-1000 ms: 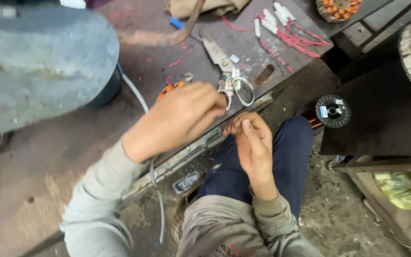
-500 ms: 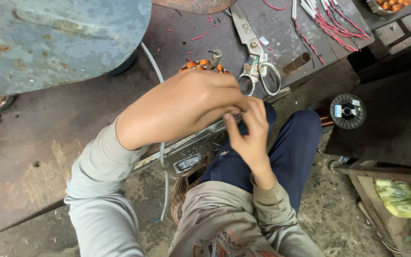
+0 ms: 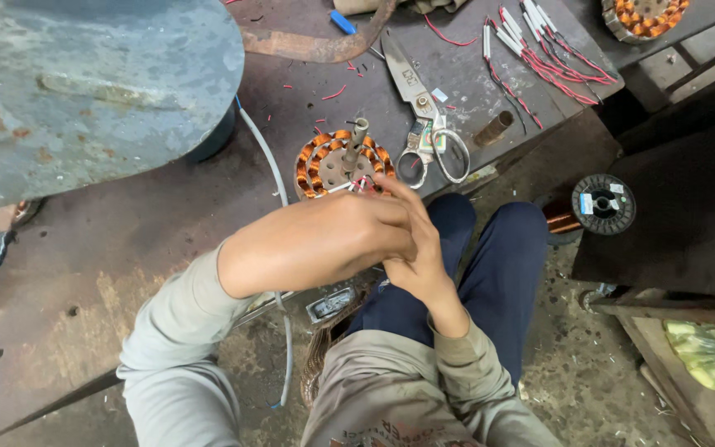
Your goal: The person sits at a workbench and repairs an electric motor stator by hand. They insert red wires into the stator slots, use shears to cut the wires, and then insert white plastic tubes into the slots to secure the connections.
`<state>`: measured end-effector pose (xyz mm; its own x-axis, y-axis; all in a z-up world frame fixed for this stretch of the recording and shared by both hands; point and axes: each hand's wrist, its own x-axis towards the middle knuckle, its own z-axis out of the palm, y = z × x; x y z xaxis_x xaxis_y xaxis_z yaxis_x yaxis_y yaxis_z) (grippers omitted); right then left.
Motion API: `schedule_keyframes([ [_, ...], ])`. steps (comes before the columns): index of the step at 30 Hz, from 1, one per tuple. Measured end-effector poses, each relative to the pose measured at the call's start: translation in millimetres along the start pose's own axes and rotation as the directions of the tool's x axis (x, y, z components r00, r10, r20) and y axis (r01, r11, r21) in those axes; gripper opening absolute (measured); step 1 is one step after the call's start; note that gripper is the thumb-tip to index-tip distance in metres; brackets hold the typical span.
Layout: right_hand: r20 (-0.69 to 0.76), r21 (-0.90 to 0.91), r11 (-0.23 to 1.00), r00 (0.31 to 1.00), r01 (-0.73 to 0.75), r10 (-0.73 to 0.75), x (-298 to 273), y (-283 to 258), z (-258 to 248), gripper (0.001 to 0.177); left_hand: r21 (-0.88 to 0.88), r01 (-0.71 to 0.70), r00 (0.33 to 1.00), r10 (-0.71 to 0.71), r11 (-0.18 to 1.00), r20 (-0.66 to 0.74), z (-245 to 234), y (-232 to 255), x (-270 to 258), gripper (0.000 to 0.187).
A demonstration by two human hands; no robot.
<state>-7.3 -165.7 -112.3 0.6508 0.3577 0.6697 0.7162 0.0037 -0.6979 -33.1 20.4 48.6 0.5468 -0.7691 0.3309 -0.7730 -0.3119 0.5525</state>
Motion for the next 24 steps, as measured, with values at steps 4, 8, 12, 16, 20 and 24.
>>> schedule_keyframes([
  [4,-0.060,0.050,0.956,0.955,-0.289,0.291,-12,7,10,0.029,-0.052,-0.006,0.994,0.001,0.999,-0.110,-3,-14,-2,0.017],
  [8,-0.107,0.204,0.976,0.989,-0.076,0.099,-10,3,5,0.018,0.237,0.210,0.936,-0.125,0.949,-0.330,-2,-31,-12,0.016],
  [12,-0.146,-0.068,0.996,0.987,0.059,-0.069,5,-12,-3,0.020,0.492,0.297,0.951,-0.207,0.818,-0.229,9,-40,-20,0.021],
  [16,-0.120,-0.138,0.988,0.989,0.071,-0.088,11,-21,-4,0.021,0.667,0.251,0.968,-0.189,0.702,-0.165,20,-47,-24,0.021],
  [20,-0.133,-0.028,0.999,0.990,0.031,-0.034,7,-22,-4,0.020,0.712,0.188,0.980,-0.183,0.677,-0.084,19,-56,-23,0.022],
  [24,-0.186,0.133,0.989,0.978,-0.066,0.090,1,-19,-3,0.020,0.686,0.155,0.987,-0.138,0.711,-0.081,19,-61,-26,0.020],
])
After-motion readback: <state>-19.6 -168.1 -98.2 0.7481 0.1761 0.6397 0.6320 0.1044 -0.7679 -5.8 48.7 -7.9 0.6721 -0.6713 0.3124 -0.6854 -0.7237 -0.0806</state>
